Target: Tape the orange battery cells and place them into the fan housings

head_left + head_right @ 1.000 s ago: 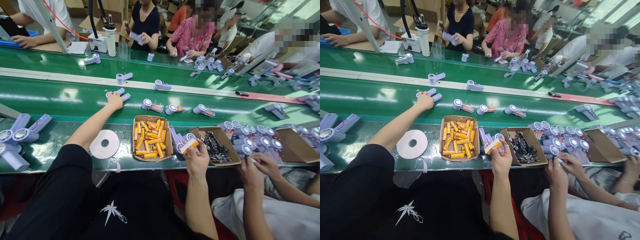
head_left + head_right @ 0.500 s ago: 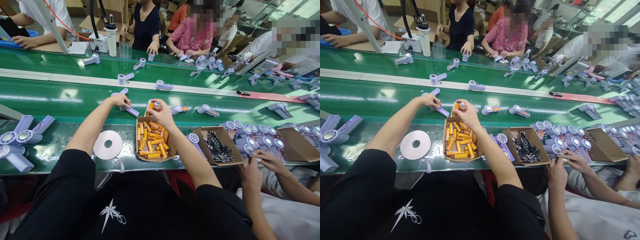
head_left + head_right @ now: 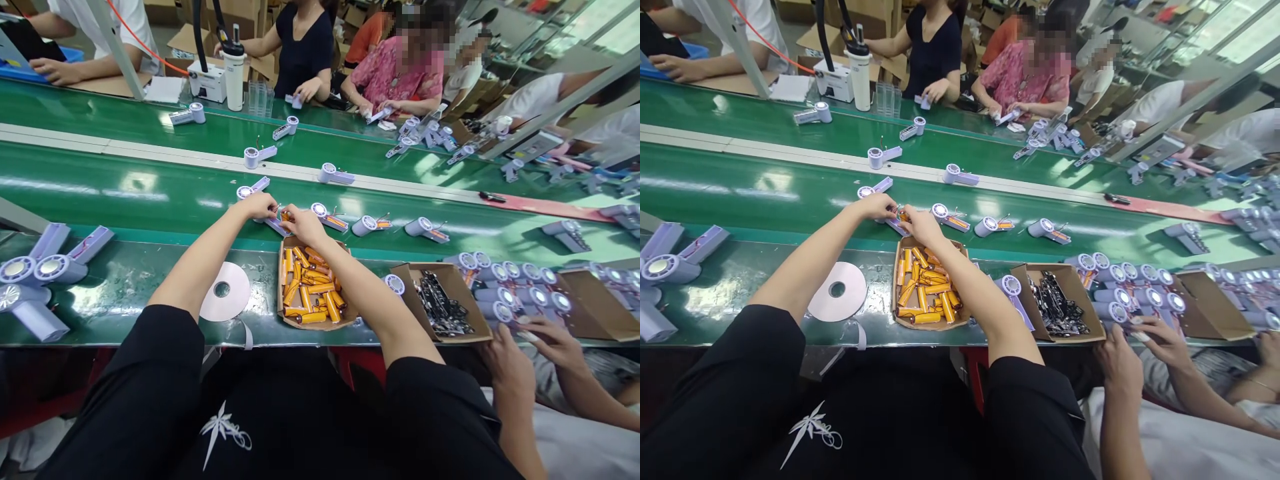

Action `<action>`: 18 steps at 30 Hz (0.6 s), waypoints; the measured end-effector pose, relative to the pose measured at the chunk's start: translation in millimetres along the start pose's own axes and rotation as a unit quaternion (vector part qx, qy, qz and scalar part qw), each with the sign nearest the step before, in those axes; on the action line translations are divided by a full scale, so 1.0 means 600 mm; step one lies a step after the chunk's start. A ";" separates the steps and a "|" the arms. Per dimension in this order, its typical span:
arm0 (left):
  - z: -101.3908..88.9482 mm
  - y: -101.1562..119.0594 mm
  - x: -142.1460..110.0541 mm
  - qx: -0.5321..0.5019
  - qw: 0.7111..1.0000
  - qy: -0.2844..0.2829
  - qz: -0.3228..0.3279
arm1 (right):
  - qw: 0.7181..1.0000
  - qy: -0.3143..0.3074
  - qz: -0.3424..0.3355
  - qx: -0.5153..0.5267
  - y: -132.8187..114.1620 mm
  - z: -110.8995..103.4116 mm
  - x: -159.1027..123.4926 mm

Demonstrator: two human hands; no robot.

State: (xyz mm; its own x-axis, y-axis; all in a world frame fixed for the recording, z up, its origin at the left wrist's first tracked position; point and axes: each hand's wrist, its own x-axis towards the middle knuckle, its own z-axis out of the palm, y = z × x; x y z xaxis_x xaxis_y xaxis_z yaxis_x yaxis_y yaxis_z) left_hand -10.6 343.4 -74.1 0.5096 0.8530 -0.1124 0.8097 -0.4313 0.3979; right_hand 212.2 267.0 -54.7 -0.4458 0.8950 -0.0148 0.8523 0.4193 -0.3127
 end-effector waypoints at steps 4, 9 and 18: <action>0.006 0.009 0.010 -0.002 1.000 0.014 0.003 | 0.997 -0.041 0.001 -0.065 -0.005 -0.001 0.005; 0.012 0.020 0.016 -0.004 0.999 0.041 -0.005 | 0.991 -0.104 -0.019 -0.079 -0.010 -0.008 0.026; 0.020 0.045 0.019 0.003 0.996 0.084 -0.036 | 0.979 -0.178 -0.045 -0.086 -0.016 -0.030 0.056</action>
State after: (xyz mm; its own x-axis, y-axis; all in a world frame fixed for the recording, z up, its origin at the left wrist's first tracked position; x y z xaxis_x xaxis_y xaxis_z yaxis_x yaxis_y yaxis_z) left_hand 20.7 338.0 -75.6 0.3940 0.9190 0.0137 0.8446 -0.3679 0.3891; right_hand 194.4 295.6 -35.0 -0.5624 0.7567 -0.3335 0.8250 0.5407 -0.1643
